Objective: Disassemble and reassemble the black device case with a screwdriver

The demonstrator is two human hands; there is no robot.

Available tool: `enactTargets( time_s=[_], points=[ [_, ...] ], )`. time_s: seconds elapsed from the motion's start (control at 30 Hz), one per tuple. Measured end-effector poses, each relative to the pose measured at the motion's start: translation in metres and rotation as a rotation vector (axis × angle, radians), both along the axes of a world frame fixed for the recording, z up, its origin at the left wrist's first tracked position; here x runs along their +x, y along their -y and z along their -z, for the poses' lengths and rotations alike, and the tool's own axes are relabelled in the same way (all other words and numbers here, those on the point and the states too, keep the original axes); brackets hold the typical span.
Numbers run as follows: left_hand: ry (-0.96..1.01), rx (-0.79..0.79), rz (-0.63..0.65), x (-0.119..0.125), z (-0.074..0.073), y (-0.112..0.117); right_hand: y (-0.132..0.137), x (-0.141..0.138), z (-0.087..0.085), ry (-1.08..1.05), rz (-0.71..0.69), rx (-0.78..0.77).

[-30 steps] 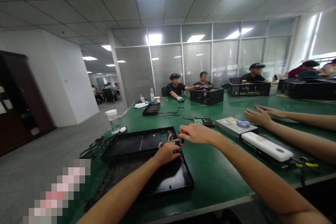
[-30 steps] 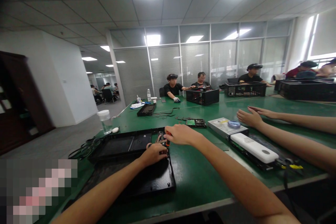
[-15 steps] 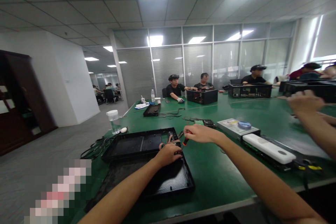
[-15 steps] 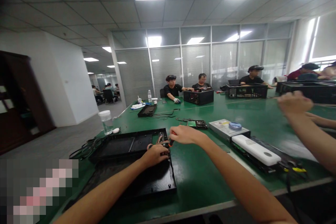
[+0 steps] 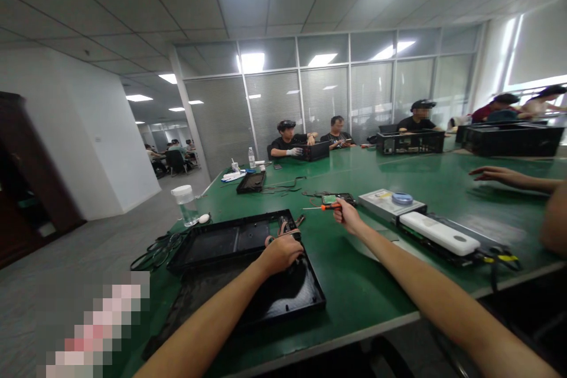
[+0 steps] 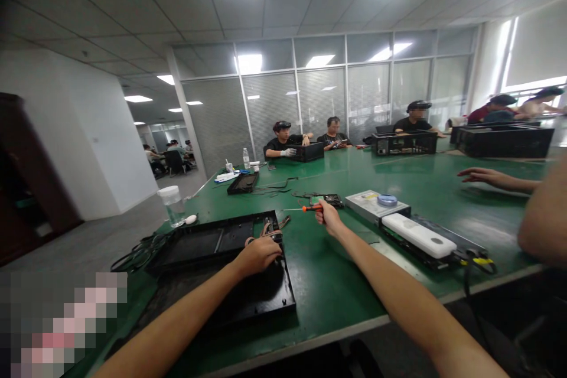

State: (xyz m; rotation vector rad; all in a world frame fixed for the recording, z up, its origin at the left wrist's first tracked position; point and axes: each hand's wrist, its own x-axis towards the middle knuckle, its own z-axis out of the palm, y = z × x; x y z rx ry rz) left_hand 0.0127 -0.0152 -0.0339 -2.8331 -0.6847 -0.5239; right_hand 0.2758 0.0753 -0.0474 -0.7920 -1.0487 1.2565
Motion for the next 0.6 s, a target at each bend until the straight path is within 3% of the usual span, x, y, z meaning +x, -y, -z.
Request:
enactTargets(
  time_s=[0.2,0.37,0.5,0.6],
  points=[
    [-0.113,0.082,0.078,0.0,0.003,0.005,0.001,-0.01,-0.002,-0.197,-0.078,-0.086],
    [-0.151,0.103,0.092,0.003,0.003,0.015,0.014,-0.021,-0.01,-0.222,-0.269,-0.06],
    [-0.195,0.178,0.044,-0.003,-0.023,0.019,0.04,-0.035,-0.03,0.071,-0.408,0.143],
    [-0.215,0.139,-0.133,-0.024,-0.048,0.012,0.081,-0.052,-0.043,0.602,-0.46,0.439]
  ],
)
